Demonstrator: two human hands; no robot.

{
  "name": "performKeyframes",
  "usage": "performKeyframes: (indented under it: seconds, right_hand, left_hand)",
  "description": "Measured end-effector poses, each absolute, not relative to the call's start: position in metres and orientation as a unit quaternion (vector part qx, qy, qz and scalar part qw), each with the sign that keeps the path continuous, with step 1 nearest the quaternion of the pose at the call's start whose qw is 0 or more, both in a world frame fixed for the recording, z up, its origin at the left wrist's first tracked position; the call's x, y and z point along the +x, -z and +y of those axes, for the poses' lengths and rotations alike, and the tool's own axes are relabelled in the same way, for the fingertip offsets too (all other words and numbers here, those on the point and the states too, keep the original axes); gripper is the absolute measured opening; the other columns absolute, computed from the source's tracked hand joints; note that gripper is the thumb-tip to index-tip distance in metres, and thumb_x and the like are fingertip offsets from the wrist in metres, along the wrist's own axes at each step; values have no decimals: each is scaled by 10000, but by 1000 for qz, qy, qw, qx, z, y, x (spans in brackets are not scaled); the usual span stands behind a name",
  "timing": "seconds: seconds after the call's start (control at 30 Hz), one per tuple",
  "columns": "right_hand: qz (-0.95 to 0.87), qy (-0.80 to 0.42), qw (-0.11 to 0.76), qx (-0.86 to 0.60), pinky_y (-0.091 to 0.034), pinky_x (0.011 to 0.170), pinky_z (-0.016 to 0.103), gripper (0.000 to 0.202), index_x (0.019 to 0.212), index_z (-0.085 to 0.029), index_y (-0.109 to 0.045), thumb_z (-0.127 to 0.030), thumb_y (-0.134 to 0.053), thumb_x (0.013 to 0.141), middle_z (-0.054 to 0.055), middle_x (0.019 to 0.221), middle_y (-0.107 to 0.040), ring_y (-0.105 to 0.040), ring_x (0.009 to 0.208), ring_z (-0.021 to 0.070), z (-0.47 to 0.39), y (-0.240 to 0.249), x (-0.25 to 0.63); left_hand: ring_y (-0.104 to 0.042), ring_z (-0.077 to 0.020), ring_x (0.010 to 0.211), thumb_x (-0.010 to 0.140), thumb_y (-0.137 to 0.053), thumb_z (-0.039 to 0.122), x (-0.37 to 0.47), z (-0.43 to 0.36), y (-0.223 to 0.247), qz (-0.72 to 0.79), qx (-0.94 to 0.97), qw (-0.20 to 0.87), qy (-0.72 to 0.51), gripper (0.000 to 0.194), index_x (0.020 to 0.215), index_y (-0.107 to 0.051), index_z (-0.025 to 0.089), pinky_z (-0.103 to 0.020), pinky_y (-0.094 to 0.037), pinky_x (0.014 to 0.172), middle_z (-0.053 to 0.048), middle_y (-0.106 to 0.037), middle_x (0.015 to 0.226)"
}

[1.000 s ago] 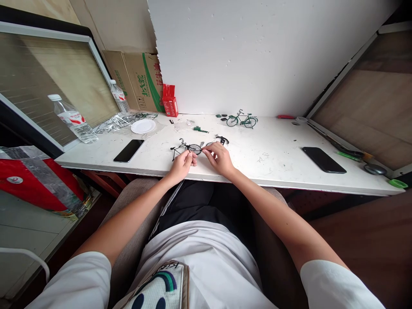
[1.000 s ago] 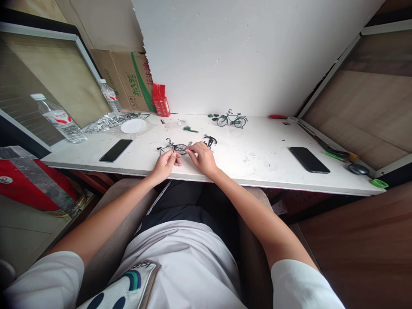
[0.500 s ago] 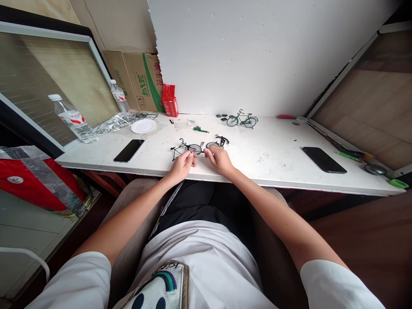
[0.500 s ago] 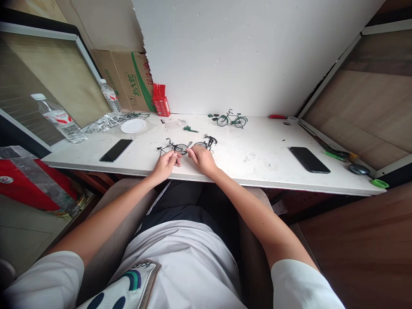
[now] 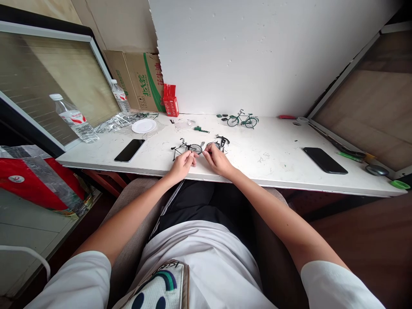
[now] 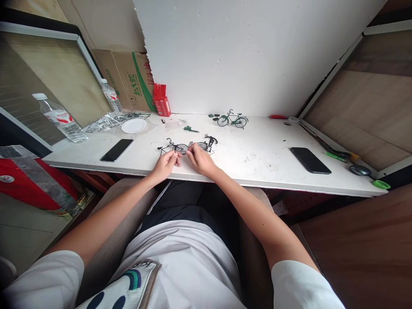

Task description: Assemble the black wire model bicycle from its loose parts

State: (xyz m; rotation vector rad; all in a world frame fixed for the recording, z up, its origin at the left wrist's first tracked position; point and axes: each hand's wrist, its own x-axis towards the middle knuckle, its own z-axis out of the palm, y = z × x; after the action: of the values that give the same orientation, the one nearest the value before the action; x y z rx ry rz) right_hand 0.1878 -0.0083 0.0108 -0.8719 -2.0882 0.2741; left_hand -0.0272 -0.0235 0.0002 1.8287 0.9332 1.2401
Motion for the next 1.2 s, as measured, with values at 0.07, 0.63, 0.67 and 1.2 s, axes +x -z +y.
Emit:
performKeyframes:
  seconds: [0.07, 0.63, 0.67, 1.2]
  right_hand:
    - [-829, -112, 424, -348, -445, 692, 333, 277, 1013, -252, -431, -500, -388, 1129, 72, 988, -631, -601, 813, 206, -6, -10, 188]
    - [-832, -144, 401, -356, -446, 661, 346, 336, 1002, -251, -461, -541, -349, 1128, 52, 885, -625, -572, 701, 207, -8, -11, 190]
    - [-837, -145, 400, -345, -453, 673, 346, 317, 1042, -246, -462, -536, -364, 1125, 57, 925, -623, -574, 725, 206, -9, -12, 190]
    - [-837, -130, 387, -365, -436, 690, 353, 496, 858, -249, -497, -602, -276, 1128, 52, 777, -613, -577, 699, 220, -7, -14, 188]
  left_hand:
    - [-640, -172, 752, 1077, -463, 551, -28, -23, 0, 359, 714, 361, -481, 438, 1015, -686, 179, -300, -570, 769, -38, -641, 782]
    - [-643, -198, 786, 1085, -429, 573, -31, -24, -1, 352, 745, 340, -453, 456, 1031, -684, 198, -317, -521, 799, -43, -653, 803]
    - [-642, -198, 781, 1080, -437, 581, -30, -24, -2, 353, 741, 342, -457, 459, 1018, -681, 197, -316, -523, 794, -41, -649, 795]
    - [-586, -191, 724, 1096, -406, 559, -33, -23, 1, 354, 752, 327, -450, 454, 1057, -691, 208, -312, -488, 744, -31, -603, 762]
